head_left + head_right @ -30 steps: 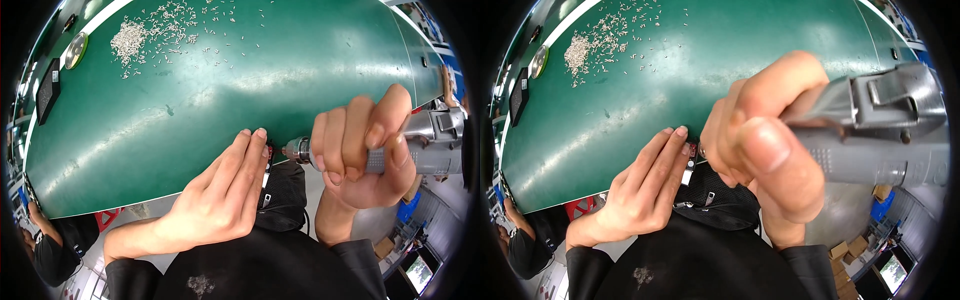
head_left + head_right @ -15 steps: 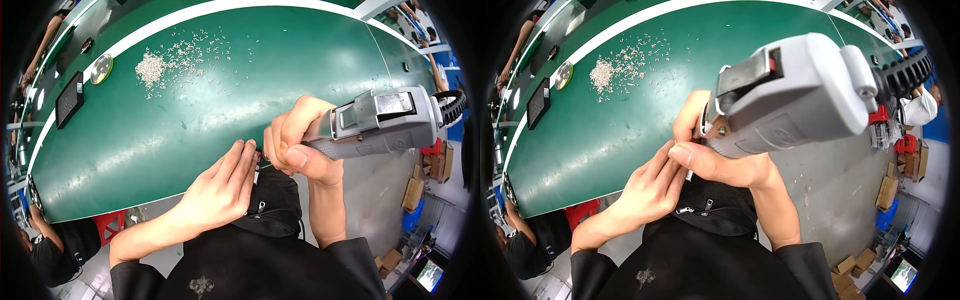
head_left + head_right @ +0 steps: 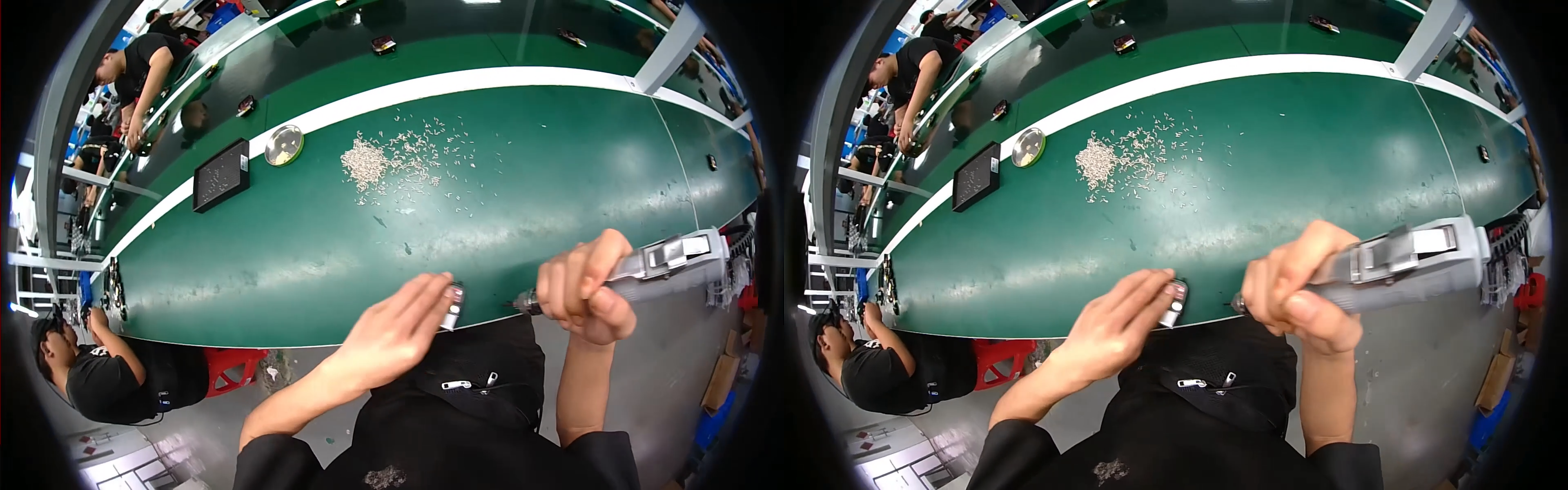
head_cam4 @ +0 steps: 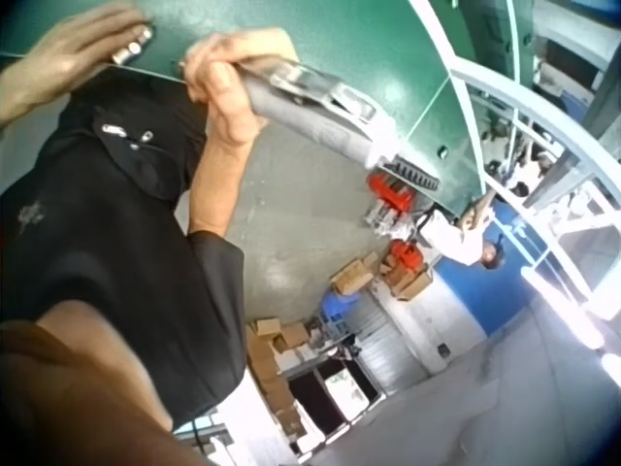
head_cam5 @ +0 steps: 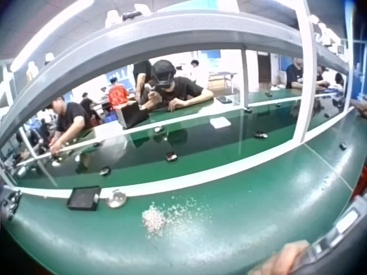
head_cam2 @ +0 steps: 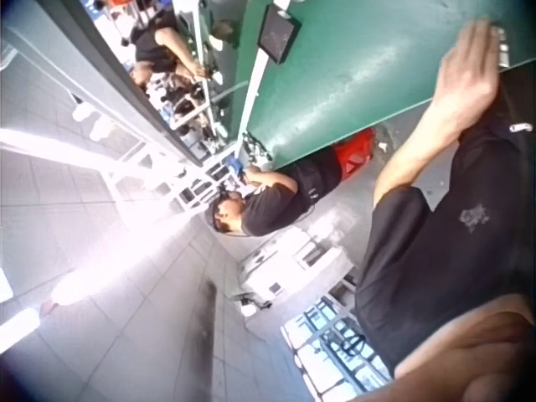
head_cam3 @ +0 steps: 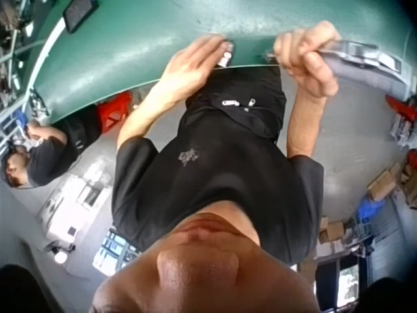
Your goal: Assemble small electronic components using an electric screwdriver.
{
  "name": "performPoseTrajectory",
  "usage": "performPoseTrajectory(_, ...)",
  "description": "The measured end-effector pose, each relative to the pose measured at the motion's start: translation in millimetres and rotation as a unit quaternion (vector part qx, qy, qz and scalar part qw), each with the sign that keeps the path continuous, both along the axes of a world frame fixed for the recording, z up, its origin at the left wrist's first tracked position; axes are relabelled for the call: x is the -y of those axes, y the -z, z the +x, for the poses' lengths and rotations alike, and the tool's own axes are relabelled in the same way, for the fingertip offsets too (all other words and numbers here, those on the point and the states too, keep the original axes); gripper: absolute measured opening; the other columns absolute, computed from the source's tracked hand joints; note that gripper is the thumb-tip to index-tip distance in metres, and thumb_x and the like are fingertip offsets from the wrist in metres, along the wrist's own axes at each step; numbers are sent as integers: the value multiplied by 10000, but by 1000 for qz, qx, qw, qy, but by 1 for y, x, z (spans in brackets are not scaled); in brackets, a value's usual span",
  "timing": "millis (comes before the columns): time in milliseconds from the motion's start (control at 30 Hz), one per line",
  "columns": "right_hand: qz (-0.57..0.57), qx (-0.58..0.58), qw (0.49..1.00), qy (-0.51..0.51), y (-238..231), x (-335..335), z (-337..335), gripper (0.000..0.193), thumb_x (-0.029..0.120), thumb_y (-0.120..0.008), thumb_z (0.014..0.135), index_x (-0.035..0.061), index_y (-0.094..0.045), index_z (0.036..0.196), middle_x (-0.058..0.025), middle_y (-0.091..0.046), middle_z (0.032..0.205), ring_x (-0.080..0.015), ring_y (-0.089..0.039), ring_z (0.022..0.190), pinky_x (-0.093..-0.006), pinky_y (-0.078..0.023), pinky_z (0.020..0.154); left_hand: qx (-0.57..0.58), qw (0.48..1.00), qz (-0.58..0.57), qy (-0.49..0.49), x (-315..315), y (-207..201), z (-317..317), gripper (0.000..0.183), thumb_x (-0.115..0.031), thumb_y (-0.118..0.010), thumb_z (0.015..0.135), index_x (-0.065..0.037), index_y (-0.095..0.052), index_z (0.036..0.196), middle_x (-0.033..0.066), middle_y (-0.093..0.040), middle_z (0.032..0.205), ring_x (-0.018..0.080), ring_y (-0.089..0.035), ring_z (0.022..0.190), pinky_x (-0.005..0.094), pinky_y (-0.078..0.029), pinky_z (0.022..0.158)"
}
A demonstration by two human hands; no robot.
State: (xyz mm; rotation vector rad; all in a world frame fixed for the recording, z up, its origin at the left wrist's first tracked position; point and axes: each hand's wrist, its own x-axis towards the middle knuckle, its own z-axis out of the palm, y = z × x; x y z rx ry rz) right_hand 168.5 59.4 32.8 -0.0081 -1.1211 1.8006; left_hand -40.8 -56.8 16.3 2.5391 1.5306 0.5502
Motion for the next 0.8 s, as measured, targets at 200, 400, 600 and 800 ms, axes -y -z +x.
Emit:
performPoseTrajectory(200, -77, -40, 996, 18, 24, -5, 26, 98, 137, -493, 867, 61, -432, 865, -9, -404, 480, -118, -392, 372, -282, -391, 450, -131, 867, 80, -474, 36, 4, -107, 469, -66, -660, 819, -3, -506, 1257, 203, -474, 1308, 378, -480, 1170, 432, -399, 981)
performPoseTrajectory(400, -203, -40, 977, 60, 46, 4, 14, 114, 139, -504, 888, 75, -418, 851, 4, -357, 473, -100, -354, 370, -279, -391, 430, -62, 927, 89, -360, -23, 0, -102, 370, -58, -678, 805, -27, -579, 1160, 147, -542, 1186, 312, -552, 1048, 384, -465, 859)
performPoseTrajectory(600, -221, -74, 971, 51, 52, 4, 24, 93, 139, -487, 879, 78, -420, 862, -9, -378, 471, -122, -384, 366, -290, -388, 434, -104, 951, 105, -272, -74, 12, -98, 175, -38, -663, 795, -20, -617, 963, 81, -572, 938, 267, -577, 845, 364, -487, 697)
performPoseTrajectory(800, -209, -93, 972, 48, 55, 4, 28, 110, 152, -491, 886, 85, -407, 861, -3, -379, 473, -111, -376, 366, -287, -385, 430, -178, 956, 116, -202, -86, 11, -104, 89, -17, -644, 785, -19, -566, 827, 72, -541, 855, 245, -561, 770, 352, -481, 619)
